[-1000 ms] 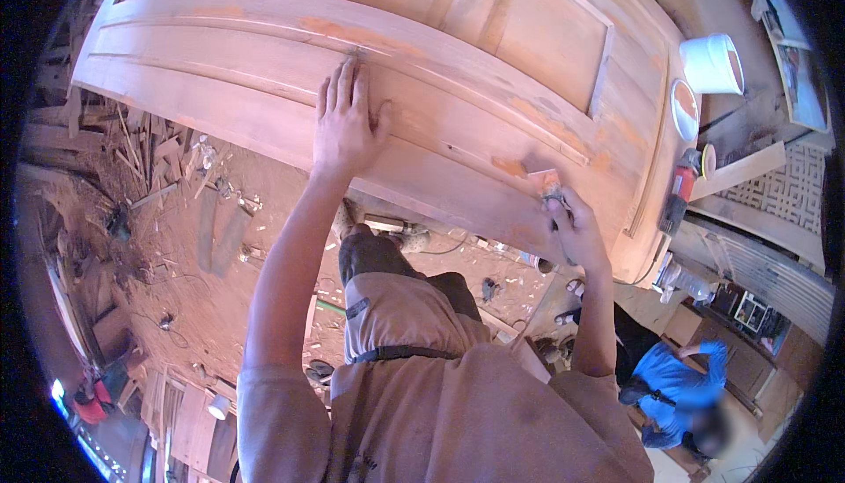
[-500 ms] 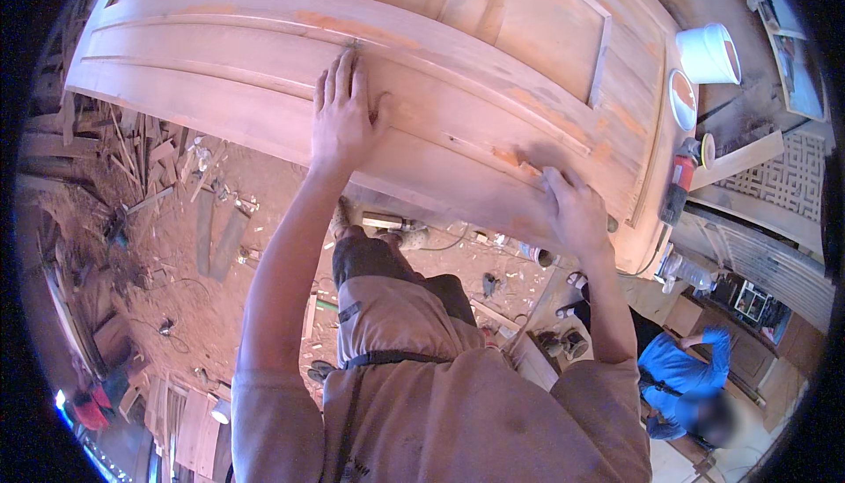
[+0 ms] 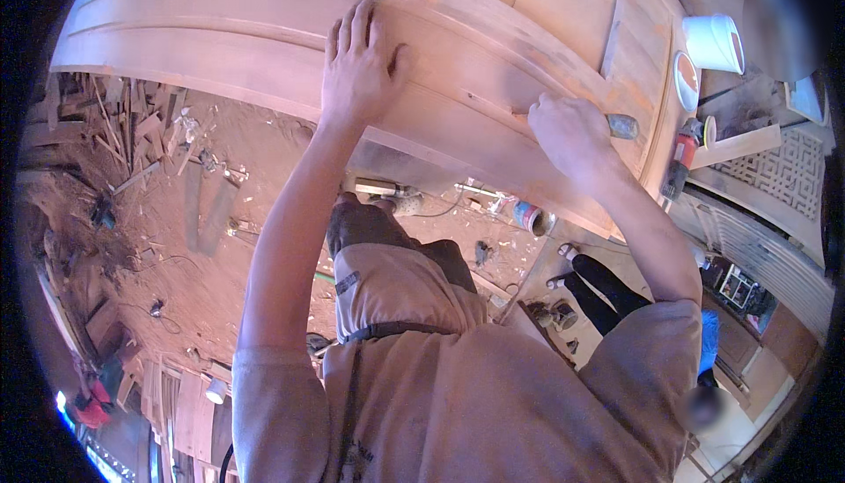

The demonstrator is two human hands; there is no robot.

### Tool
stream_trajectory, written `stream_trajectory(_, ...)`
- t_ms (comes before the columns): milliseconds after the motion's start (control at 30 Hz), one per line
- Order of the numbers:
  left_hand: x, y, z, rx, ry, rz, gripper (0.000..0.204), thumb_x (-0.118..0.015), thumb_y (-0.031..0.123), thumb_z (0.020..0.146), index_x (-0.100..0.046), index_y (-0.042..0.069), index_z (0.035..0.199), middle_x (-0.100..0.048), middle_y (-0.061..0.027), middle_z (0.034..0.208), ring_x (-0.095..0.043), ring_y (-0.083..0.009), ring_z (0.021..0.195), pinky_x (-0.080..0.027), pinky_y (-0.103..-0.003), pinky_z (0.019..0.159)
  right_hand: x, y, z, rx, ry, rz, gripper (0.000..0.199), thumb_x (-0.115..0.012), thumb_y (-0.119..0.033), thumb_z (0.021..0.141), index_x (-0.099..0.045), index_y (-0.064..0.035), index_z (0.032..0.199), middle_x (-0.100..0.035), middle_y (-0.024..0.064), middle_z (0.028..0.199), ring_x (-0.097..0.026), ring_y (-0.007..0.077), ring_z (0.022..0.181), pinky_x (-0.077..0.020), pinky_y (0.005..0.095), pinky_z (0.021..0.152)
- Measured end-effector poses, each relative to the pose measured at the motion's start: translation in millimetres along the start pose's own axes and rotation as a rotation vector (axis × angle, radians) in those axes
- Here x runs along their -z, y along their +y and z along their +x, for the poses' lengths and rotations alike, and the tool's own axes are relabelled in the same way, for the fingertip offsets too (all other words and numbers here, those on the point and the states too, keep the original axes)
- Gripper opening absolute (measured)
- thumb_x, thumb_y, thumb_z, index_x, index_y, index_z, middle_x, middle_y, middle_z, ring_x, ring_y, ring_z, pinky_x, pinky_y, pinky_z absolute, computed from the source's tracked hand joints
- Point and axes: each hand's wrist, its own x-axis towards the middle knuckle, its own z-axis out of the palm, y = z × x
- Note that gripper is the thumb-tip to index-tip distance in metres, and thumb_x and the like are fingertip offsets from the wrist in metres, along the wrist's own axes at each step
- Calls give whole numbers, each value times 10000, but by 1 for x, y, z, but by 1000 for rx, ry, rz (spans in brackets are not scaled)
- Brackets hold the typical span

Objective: The person sands a wooden door by hand using a piece of sandpaper and a wooden block, working along the panels and grooves, and periodically wiping the surface to check the progress.

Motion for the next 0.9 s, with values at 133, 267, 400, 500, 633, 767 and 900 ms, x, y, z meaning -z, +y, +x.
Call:
stream_trajectory(133,-2,-1,-1,8,16,-26,614,-570,364,945,-492,-86,1356,-457,-249,1465,-412,-384,1387,-297,-511,1179,12,-8,8,-16,-79,-11,112,-622,-23,810,-727,-22,851,-706,153,907,-732,272,867,-598,391,722)
stream_trajectory(267,-1,0,-1,18,-11,3,656,-570,417,969,-462,-62,1404,-421,-216,1518,-404,-378,1403,-291,-508,1189,14,-8,14,-22,-118,6,110,-617,-20,806,-726,-16,823,-710,174,899,-733,286,857,-595,400,712)
stream_trajectory(400,-2,-6,-3,14,1,-15,638,-569,382,954,-463,-68,1393,-435,-232,1495,-410,-373,1396,-287,-507,1189,12,-14,15,31,-31,-89,144,-643,-58,840,-784,-82,837,-747,103,844,-746,251,841,-595,371,683)
stream_trajectory(500,-3,-1,-2,12,-6,-32,632,-562,368,950,-462,-77,1389,-434,-241,1491,-402,-368,1401,-280,-504,1191,2,-9,15,63,-96,-174,141,-641,-53,834,-780,-70,846,-744,103,834,-743,254,841,-592,384,698)
stream_trajectory(633,0,-2,1,15,-21,-34,647,-553,378,953,-458,-81,1398,-422,-244,1503,-385,-365,1415,-278,-503,1191,0,31,0,-75,-281,102,139,-619,-61,818,-723,-9,894,-694,179,831,-710,328,813,-564,430,709)
stream_trajectory(767,1,0,-2,36,-46,-30,660,-556,385,959,-443,-82,1411,-401,-241,1522,-364,-380,1426,-262,-512,1197,-13,68,-50,-152,-67,678,122,-625,-64,886,-662,-17,992,-657,199,855,-674,360,822,-517,426,707)
stream_trajectory(900,2,1,1,44,-73,-43,666,-564,388,971,-428,-88,1417,-379,-242,1540,-343,-404,1435,-241,-526,1204,-55,48,-64,-233,277,837,132,-604,-174,964,-615,-57,1023,-679,171,956,-675,398,875,-519,472,721)
